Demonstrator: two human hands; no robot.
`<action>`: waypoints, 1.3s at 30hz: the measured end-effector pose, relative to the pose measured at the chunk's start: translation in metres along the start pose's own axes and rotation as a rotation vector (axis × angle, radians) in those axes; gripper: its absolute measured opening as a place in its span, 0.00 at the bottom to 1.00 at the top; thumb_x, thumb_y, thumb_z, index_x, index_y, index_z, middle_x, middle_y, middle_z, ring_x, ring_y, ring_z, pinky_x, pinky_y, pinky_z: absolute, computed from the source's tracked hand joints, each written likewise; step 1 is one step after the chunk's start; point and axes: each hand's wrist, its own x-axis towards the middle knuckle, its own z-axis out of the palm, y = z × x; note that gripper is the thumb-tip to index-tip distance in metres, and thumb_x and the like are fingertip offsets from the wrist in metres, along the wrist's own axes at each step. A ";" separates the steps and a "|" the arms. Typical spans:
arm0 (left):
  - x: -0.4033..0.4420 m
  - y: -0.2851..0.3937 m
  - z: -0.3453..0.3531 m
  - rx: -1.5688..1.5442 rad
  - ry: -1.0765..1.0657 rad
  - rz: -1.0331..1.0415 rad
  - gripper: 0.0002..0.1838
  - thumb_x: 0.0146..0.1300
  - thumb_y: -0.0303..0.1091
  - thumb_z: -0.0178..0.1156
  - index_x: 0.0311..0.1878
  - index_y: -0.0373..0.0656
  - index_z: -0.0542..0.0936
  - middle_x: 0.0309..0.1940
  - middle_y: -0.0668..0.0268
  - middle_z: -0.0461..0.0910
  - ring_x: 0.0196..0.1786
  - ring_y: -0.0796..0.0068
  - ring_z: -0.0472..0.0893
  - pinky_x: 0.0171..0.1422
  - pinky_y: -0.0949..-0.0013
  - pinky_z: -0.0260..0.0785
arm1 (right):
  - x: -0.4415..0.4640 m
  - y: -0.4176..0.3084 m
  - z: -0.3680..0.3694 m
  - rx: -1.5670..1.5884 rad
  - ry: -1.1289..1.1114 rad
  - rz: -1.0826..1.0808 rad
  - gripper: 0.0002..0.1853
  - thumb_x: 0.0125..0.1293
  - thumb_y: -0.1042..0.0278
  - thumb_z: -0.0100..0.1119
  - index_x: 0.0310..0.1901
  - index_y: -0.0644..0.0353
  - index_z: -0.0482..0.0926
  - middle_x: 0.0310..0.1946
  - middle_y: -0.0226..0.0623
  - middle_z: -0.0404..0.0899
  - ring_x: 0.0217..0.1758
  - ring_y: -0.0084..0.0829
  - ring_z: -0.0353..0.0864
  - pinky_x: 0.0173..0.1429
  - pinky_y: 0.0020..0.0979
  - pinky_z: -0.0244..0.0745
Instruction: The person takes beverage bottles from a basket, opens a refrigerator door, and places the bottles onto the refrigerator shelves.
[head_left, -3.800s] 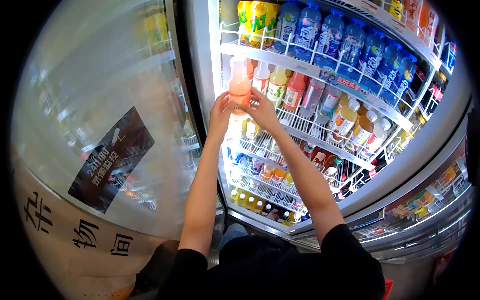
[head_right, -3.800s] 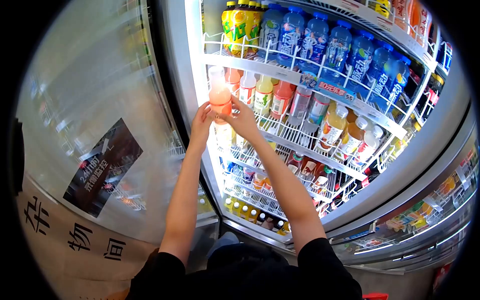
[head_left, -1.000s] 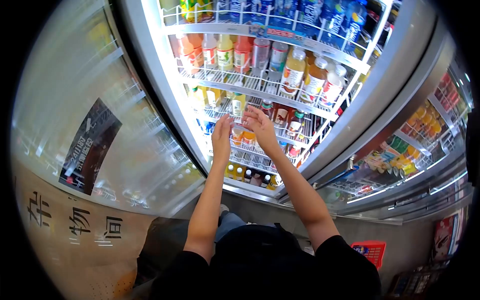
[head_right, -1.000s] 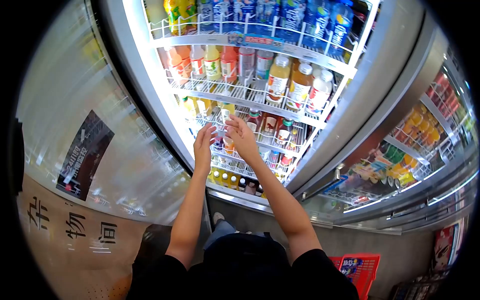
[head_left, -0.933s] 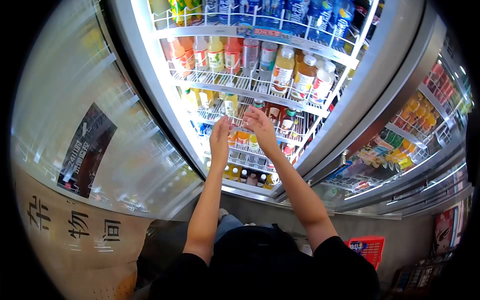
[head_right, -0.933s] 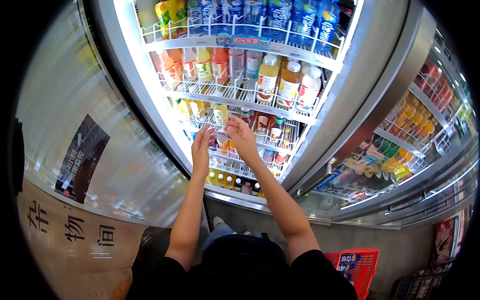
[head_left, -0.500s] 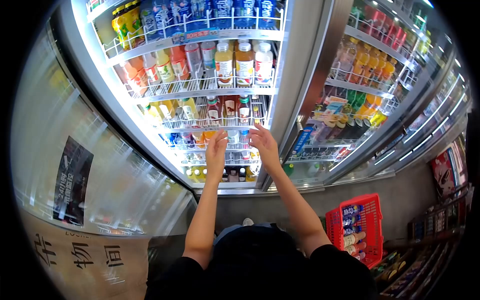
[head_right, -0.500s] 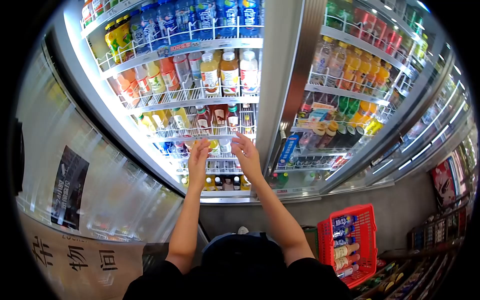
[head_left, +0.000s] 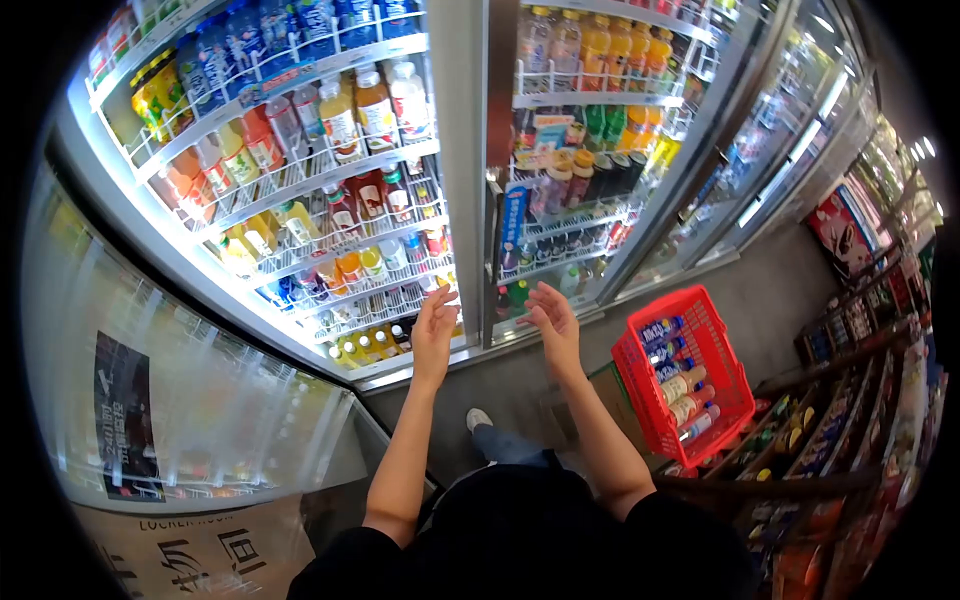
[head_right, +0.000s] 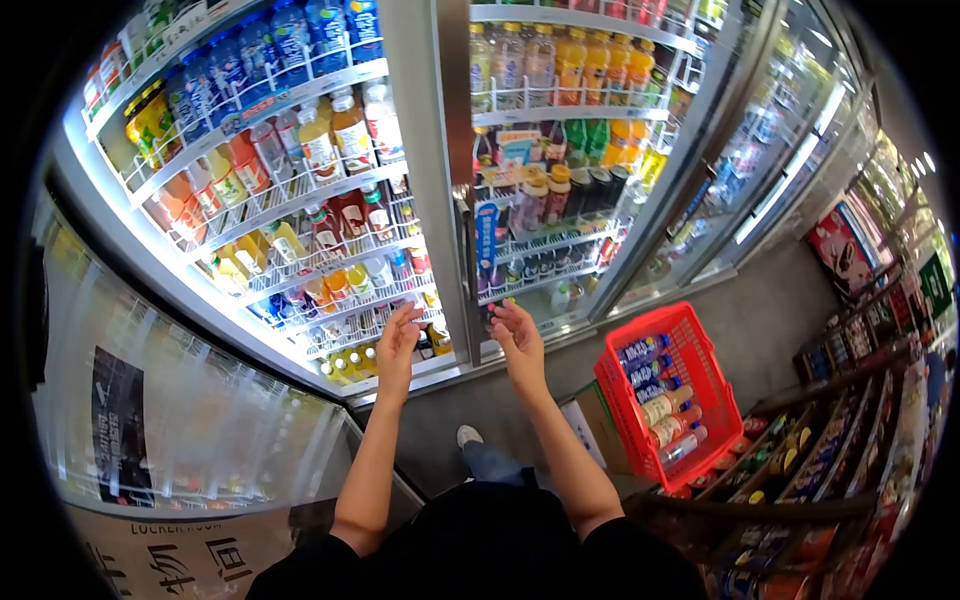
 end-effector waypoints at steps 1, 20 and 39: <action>-0.006 -0.001 0.006 0.019 -0.027 -0.024 0.23 0.74 0.31 0.56 0.70 0.40 0.70 0.60 0.60 0.76 0.54 0.78 0.77 0.60 0.75 0.68 | -0.011 -0.006 -0.010 -0.005 0.032 -0.012 0.26 0.73 0.68 0.58 0.69 0.63 0.67 0.61 0.43 0.74 0.61 0.33 0.77 0.58 0.31 0.77; -0.063 -0.022 0.129 0.116 -0.249 -0.079 0.21 0.75 0.37 0.54 0.67 0.41 0.73 0.57 0.62 0.79 0.53 0.74 0.80 0.57 0.72 0.68 | -0.139 -0.089 -0.196 -0.086 0.389 0.016 0.25 0.73 0.66 0.58 0.68 0.63 0.68 0.60 0.43 0.75 0.60 0.29 0.75 0.62 0.31 0.71; -0.070 -0.084 0.344 0.027 -0.521 -0.164 0.19 0.76 0.35 0.52 0.66 0.40 0.73 0.54 0.62 0.80 0.50 0.75 0.80 0.56 0.71 0.70 | -0.171 -0.142 -0.358 -0.154 0.629 -0.076 0.23 0.74 0.63 0.57 0.67 0.62 0.70 0.61 0.43 0.76 0.61 0.31 0.77 0.62 0.32 0.74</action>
